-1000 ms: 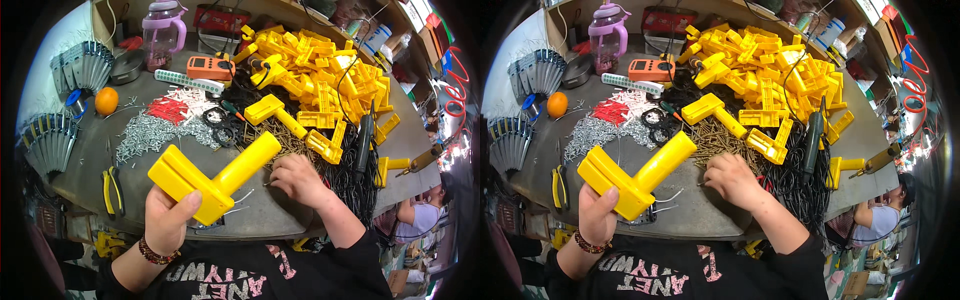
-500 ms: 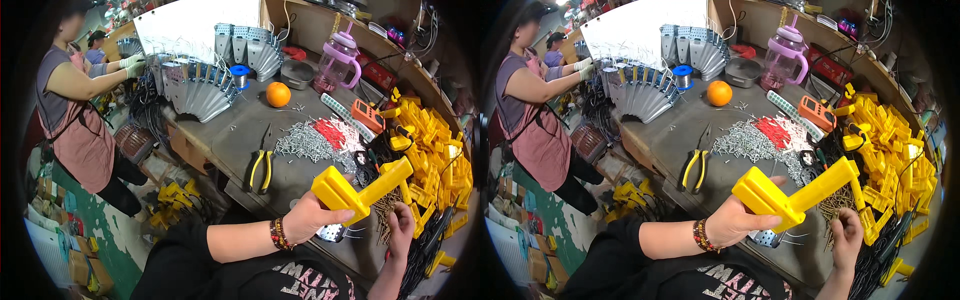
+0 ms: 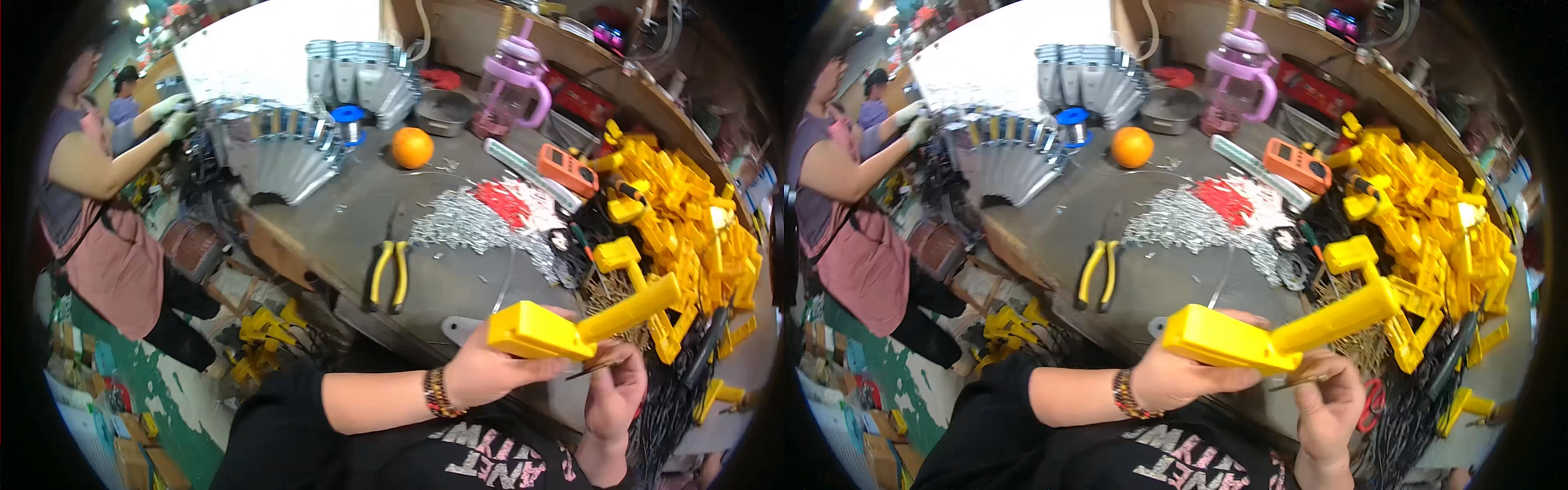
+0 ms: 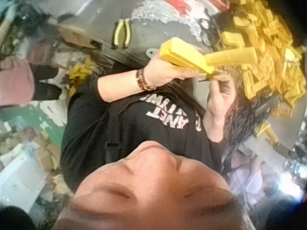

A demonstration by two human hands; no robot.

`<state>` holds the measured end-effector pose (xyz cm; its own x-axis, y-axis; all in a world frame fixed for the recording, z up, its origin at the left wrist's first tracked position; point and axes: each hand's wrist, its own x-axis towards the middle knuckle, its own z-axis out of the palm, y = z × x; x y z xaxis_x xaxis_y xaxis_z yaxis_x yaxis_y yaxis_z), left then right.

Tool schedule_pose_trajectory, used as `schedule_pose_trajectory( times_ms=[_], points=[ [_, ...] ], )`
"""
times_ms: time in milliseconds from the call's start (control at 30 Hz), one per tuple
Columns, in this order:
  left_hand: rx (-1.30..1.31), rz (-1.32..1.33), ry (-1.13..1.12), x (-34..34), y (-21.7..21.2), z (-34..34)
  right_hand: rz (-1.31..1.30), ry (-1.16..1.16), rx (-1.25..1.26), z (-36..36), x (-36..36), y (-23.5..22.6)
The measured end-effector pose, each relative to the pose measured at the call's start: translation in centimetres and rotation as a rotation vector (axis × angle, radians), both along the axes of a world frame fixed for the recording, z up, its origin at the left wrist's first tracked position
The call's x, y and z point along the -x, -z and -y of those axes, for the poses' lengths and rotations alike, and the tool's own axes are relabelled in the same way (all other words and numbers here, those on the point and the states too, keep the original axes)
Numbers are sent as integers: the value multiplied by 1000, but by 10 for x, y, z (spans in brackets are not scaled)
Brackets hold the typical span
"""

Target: Soldering wires and assembling components into a yellow plastic housing for a device.

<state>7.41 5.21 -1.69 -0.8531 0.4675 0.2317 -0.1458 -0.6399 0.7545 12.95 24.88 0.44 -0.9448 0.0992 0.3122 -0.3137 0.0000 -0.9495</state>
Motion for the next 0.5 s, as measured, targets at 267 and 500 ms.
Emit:
schedule_pose_trajectory(
  times_ms=[267, 500],
  points=[
    [123, -5, -24, -6, 11, 0, -128, 24, 49, 2, 5, -8],
    [118, -66, -54, 0, 19, -2, -108, -7, -73, -6, 7, -8]
  ],
)
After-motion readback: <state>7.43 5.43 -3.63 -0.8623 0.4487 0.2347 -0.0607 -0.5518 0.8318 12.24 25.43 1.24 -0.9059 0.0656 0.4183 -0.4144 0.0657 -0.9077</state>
